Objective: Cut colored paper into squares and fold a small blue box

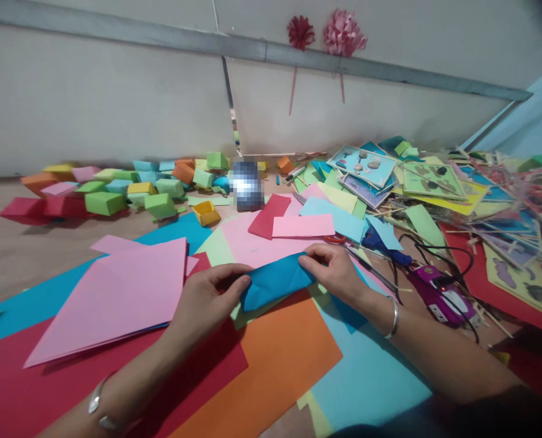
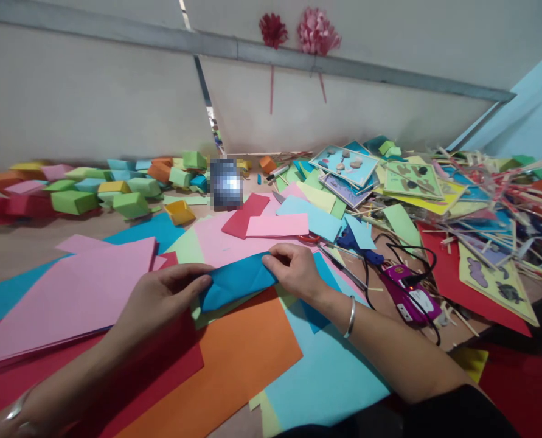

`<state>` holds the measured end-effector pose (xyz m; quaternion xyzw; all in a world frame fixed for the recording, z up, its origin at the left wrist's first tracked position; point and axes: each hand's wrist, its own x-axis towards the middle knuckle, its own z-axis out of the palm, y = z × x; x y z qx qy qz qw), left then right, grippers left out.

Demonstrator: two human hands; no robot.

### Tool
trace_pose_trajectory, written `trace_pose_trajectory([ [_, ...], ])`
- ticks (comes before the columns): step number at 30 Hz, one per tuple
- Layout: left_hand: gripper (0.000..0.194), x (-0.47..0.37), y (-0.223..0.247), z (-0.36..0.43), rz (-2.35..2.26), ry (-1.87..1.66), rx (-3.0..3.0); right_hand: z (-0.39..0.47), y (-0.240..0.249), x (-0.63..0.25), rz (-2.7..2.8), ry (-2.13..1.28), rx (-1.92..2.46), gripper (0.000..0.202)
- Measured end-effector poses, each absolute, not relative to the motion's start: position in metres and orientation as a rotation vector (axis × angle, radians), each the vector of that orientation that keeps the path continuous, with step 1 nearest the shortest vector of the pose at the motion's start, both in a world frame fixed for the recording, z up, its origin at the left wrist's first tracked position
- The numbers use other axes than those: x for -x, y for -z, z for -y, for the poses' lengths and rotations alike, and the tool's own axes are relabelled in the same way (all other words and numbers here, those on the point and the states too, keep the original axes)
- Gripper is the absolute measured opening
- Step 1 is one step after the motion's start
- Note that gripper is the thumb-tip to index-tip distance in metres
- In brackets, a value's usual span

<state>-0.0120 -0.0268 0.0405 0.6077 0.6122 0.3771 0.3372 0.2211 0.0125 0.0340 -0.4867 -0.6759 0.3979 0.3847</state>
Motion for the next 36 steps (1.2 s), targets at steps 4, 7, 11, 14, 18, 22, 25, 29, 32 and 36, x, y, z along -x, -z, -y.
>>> trace_pose_trajectory([
  [4, 0.029, 0.010, -0.040, 0.026, -1.555, -1.009, -1.570, -0.013, -0.032, -0.221, 1.757, -0.971, 1.231, 0.020],
  [7, 0.027, 0.010, -0.038, 0.025, -1.576, -1.019, -1.587, -0.013, -0.031, -0.221, 1.756, -0.994, 1.232, 0.022],
  [11, 0.026, 0.011, -0.037, 0.025, -1.591, -0.983, -1.618, -0.013, -0.032, -0.220, 1.738, -1.027, 1.235, 0.025],
  [14, 0.027, 0.010, -0.038, 0.025, -1.605, -0.962, -1.619, -0.013, -0.031, -0.220, 1.735, -1.007, 1.257, 0.025],
  [18, 0.025, 0.010, -0.036, 0.025, -1.617, -0.953, -1.625, -0.015, -0.028, -0.219, 1.771, -0.918, 1.286, 0.023],
  [22, 0.025, 0.011, -0.034, 0.021, -1.614, -0.917, -1.637, -0.019, -0.021, -0.217, 1.819, -0.840, 1.308, 0.022],
  [25, 0.022, 0.012, -0.040, 0.011, -1.643, -0.749, -1.715, -0.022, -0.015, -0.217, 1.887, -0.779, 1.309, 0.024],
  [29, 0.021, 0.010, -0.056, -0.006, -1.759, -0.400, -1.762, -0.027, -0.011, -0.218, 1.964, -0.667, 1.323, 0.026],
  [32, 0.020, 0.008, -0.061, -0.016, -1.810, -0.312, -1.732, -0.031, -0.012, -0.219, 2.019, -0.574, 1.376, 0.027],
  [36, 0.018, 0.005, -0.056, -0.022, -1.804, -0.323, -1.734, -0.037, -0.012, -0.219, 2.072, -0.496, 1.479, 0.026],
])
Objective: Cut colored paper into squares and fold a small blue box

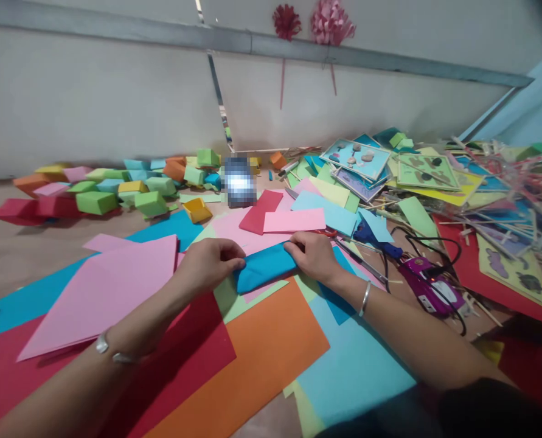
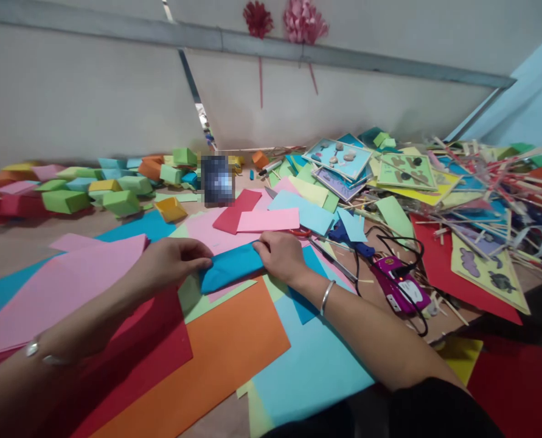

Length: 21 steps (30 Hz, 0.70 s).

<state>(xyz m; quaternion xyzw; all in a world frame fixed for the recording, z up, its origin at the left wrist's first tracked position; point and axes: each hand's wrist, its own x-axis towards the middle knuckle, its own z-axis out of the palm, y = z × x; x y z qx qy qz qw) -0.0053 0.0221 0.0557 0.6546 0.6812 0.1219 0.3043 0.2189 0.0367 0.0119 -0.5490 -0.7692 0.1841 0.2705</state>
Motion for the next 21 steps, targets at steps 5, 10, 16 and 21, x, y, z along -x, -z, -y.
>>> trace_pose_trajectory([
  [5, 0.012, 0.001, -0.047, -0.021, -1.806, -0.370, -1.777, -0.041, -0.006, -0.218, 2.166, -0.418, 1.538, 0.023],
  [10, 0.008, 0.000, -0.045, -0.015, -1.797, -0.347, -1.881, -0.038, -0.006, -0.217, 2.264, -0.335, 1.571, 0.023],
  [16, 0.014, 0.001, -0.037, -0.012, -1.766, -0.391, -2.033, -0.037, -0.004, -0.217, 2.302, -0.267, 1.527, 0.023],
  [21, 0.026, 0.006, -0.025, -0.016, -1.654, -0.415, -2.130, -0.037, -0.001, -0.217, 2.292, -0.267, 1.525, 0.022],
])
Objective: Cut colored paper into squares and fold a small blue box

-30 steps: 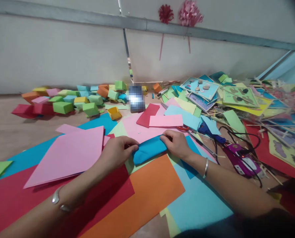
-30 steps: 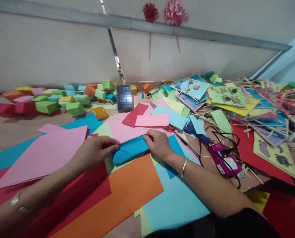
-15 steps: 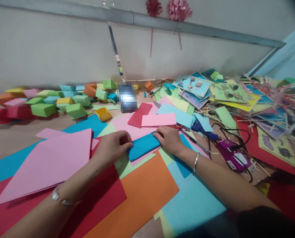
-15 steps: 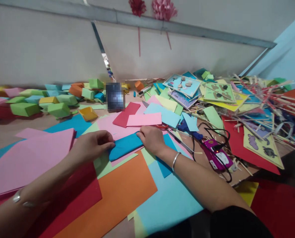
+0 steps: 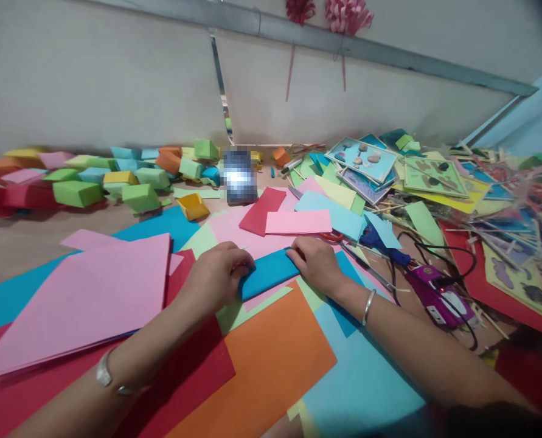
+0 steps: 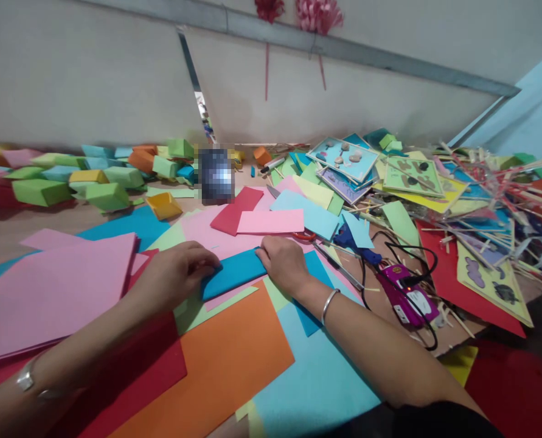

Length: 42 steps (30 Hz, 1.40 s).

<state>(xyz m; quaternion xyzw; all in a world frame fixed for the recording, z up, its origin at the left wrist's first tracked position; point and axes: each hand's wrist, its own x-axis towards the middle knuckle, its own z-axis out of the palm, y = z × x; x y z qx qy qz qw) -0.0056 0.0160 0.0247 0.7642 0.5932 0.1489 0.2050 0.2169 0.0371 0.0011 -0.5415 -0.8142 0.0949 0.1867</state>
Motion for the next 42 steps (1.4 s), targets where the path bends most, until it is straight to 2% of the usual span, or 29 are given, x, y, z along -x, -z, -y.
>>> trace_pose_trajectory([
  [5, 0.041, 0.006, -0.014, -0.016, -1.608, -0.393, -2.370, -0.038, -0.001, -0.216, 2.264, -0.298, 1.562, 0.021],
  [9, 0.046, 0.004, -0.008, -0.020, -1.239, -0.474, -2.691, -0.039, 0.000, -0.215, 2.275, -0.295, 1.582, 0.018],
  [12, 0.054, 0.001, -0.008, -0.027, -1.067, -0.390, -2.702, -0.039, 0.000, -0.215, 2.290, -0.285, 1.594, 0.019],
  [19, 0.038, -0.017, -0.020, -0.033, -1.258, -0.021, -2.614, -0.035, -0.005, -0.214, 2.276, -0.297, 1.652, 0.014],
  [22, 0.042, -0.017, -0.017, -0.029, -1.261, -0.031, -2.601, -0.032, -0.008, -0.212, 2.256, -0.290, 1.697, 0.027],
  [27, 0.044, -0.011, -0.012, -0.029, -1.209, -0.012, -2.565, -0.032, -0.009, -0.212, 2.325, -0.237, 1.689, 0.011],
  [36, 0.055, 0.002, -0.016, -0.034, -1.077, -0.024, -2.477, -0.033, -0.008, -0.211, 2.362, -0.220, 1.682, 0.013],
  [42, 0.051, 0.009, -0.018, -0.039, -1.014, -0.075, -2.406, -0.035, -0.010, -0.215, 2.387, -0.181, 1.653, 0.013],
])
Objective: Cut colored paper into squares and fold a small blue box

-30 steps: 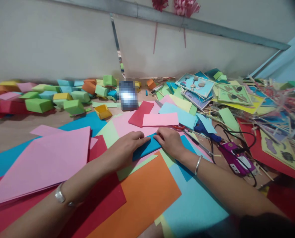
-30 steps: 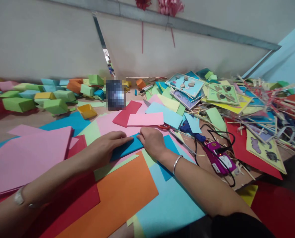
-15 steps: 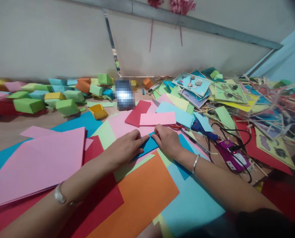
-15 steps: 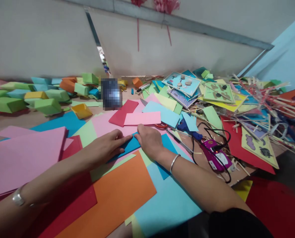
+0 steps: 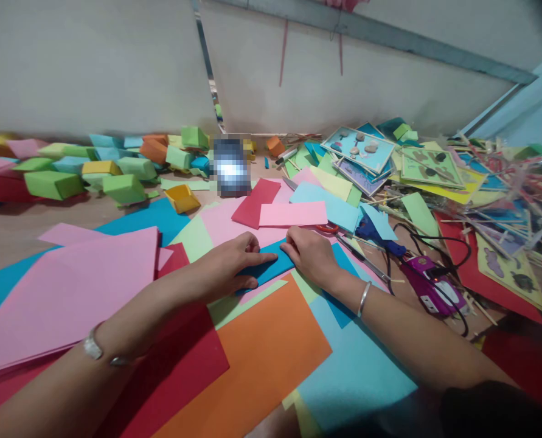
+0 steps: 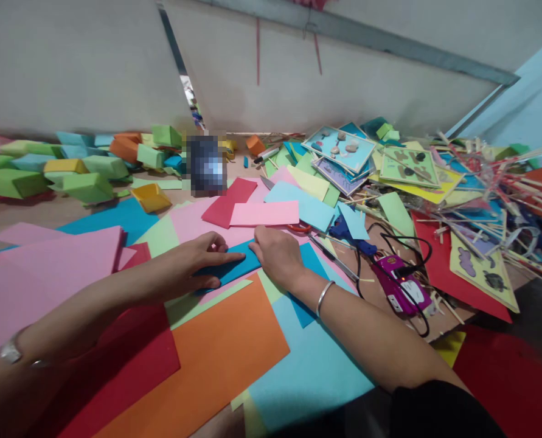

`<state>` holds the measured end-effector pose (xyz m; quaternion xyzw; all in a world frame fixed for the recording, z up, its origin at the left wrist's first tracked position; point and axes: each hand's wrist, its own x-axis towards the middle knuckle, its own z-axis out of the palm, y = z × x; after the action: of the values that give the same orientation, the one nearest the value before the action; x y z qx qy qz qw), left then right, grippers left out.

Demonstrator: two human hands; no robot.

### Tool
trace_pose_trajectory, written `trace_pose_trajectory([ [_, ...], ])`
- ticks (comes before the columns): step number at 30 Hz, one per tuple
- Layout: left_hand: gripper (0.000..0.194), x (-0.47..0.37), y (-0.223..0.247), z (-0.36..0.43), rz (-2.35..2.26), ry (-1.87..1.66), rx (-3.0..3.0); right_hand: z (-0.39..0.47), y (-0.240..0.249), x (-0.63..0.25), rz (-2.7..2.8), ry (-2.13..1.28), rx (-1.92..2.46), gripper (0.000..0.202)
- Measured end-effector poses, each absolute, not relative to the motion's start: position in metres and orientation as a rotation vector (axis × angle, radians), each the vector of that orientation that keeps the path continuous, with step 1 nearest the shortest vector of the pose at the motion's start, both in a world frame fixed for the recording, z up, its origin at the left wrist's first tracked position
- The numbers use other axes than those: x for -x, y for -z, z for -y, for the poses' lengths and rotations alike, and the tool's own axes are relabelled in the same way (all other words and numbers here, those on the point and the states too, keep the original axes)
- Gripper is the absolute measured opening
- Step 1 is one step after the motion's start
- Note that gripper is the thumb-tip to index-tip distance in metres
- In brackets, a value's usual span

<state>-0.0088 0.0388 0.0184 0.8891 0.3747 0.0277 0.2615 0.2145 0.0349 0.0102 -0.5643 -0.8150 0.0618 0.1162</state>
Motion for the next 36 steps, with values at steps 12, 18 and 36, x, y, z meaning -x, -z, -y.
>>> trace_pose_trajectory([
  [12, 0.052, 0.010, -0.015, -0.040, -0.982, -0.137, -2.371, 0.043, -0.039, -0.193, 3.089, 0.199, 1.191, 0.050],
  [18, 0.049, 0.007, -0.020, -0.039, -1.032, -0.105, -2.314, 0.049, -0.051, -0.187, 3.236, 0.013, 1.479, 0.064],
  [36, 0.050, 0.009, -0.017, -0.039, -1.038, -0.102, -2.350, 0.034, -0.050, -0.202, 3.083, 0.013, 1.831, 0.056],
])
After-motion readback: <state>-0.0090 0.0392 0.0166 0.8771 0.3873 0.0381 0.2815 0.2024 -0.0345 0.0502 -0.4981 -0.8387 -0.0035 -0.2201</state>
